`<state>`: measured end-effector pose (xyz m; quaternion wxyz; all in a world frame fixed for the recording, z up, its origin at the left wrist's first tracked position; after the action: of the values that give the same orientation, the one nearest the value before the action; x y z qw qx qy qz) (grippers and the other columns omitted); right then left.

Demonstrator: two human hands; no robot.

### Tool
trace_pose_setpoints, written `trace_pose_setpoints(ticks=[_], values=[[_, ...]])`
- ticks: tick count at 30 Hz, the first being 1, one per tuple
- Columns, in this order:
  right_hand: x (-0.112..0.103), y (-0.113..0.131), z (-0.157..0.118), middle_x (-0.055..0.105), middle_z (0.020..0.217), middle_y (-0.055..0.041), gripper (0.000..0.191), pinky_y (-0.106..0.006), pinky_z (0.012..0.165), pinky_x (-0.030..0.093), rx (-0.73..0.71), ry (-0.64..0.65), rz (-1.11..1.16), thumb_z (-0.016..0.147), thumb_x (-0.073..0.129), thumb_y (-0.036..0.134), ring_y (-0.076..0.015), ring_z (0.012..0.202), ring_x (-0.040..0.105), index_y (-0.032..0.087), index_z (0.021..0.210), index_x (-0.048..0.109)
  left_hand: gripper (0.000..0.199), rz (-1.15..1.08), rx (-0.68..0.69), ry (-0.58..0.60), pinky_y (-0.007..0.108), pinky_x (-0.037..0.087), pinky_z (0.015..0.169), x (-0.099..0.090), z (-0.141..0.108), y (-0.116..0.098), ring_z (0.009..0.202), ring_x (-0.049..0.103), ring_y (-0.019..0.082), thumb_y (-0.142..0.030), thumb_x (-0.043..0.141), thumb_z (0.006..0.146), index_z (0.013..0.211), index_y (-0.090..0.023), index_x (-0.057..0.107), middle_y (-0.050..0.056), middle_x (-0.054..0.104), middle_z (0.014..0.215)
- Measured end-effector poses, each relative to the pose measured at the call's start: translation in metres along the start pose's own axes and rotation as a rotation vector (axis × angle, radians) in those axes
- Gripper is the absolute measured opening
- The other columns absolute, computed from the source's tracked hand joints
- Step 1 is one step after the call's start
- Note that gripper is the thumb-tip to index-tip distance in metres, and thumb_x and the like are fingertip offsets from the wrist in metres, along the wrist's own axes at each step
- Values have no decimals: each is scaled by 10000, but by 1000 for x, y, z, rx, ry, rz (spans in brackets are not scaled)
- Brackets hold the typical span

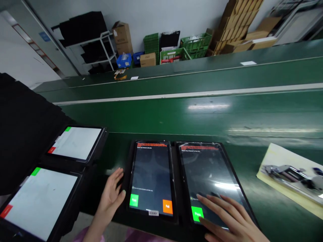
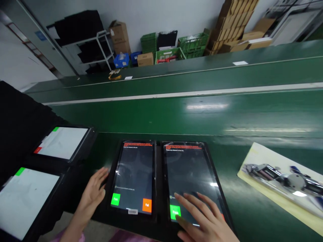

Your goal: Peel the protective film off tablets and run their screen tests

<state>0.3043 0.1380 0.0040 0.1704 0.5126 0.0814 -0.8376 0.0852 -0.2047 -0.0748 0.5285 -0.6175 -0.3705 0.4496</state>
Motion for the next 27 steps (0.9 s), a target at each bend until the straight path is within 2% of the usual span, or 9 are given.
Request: trace_pose_setpoints(ticks=[2, 4, 7, 10, 13, 17, 20, 22, 27], values=[[-7, -13, 13, 643, 1514, -61, 219, -459, 960, 572, 16, -6, 21, 1011, 643, 376, -288, 1259, 660, 327, 1155, 802, 617, 83, 89, 11, 542, 491, 1220, 0, 19, -21, 1529, 498, 368, -497, 741, 953, 1518, -328, 559, 142, 528, 1633], [-7, -36, 30, 655, 1493, -60, 244, -473, 979, 560, 74, -26, 42, 1041, 606, 369, -287, 1244, 662, 335, 1184, 801, 519, 273, 209, 73, 543, 446, 1253, 12, 46, -47, 1523, 502, 339, -497, 690, 991, 1481, -345, 615, 112, 557, 1610], [14, -83, 60, 655, 1484, -93, 320, -544, 996, 544, 237, 15, 7, 1088, 522, 395, -329, 1253, 656, 322, 1261, 781, 426, 611, 395, 192, 618, 351, 1289, 47, 92, -79, 1528, 475, 349, -516, 648, 1010, 1399, -353, 705, 98, 569, 1601], [42, -118, 82, 616, 1515, -178, 419, -639, 991, 524, 366, 67, -80, 1103, 465, 454, -417, 1314, 607, 247, 1320, 758, 406, 761, 473, 226, 776, 204, 1272, 76, 125, -89, 1551, 420, 409, -508, 660, 1003, 1375, -358, 729, 109, 520, 1650], [51, -120, 84, 666, 1448, -176, 414, -639, 1013, 511, 349, 72, -91, 1104, 466, 454, -411, 1308, 607, 240, 1242, 792, 315, 787, 475, 248, 844, 133, 1240, 81, 128, -86, 1553, 411, 433, -491, 669, 1005, 1270, -369, 786, 96, 559, 1620], [33, -99, 66, 710, 1392, -79, 354, -546, 1007, 528, 270, 77, -15, 1105, 497, 454, -318, 1247, 657, 323, 1114, 826, 262, 806, 525, 266, 786, 189, 1266, 58, 104, -82, 1524, 473, 381, -490, 606, 1043, 1174, -400, 815, 48, 645, 1537], [21, -99, 60, 700, 1408, -101, 367, -542, 978, 544, 311, 61, -11, 1118, 465, 429, -317, 1226, 671, 308, 1194, 804, 297, 826, 550, 175, 758, 208, 1274, 44, 103, -84, 1476, 525, 370, -492, 599, 1042, 1238, -384, 793, 76, 658, 1514], [24, -107, 65, 694, 1421, -120, 383, -562, 961, 554, 354, 85, -41, 1119, 449, 424, -343, 1236, 665, 295, 1235, 790, 314, 849, 537, 161, 765, 209, 1269, 47, 112, -82, 1455, 539, 373, -490, 608, 1033, 1268, -374, 781, 90, 652, 1517], [43, -120, 79, 668, 1462, -135, 376, -620, 979, 546, 368, 135, -59, 1109, 468, 427, -395, 1297, 632, 307, 1231, 803, 302, 877, 530, 211, 822, 157, 1249, 70, 131, -73, 1475, 515, 393, -477, 630, 1021, 1261, -376, 783, 90, 640, 1534]])
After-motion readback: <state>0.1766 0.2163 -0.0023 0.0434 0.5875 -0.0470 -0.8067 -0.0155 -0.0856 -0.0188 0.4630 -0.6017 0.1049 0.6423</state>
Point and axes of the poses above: each hand's wrist, its own z-axis towards the middle knuckle, its own x-axis out of the palm, y = z × x, the point moved 4 cm from there along z, towards the middle knuckle
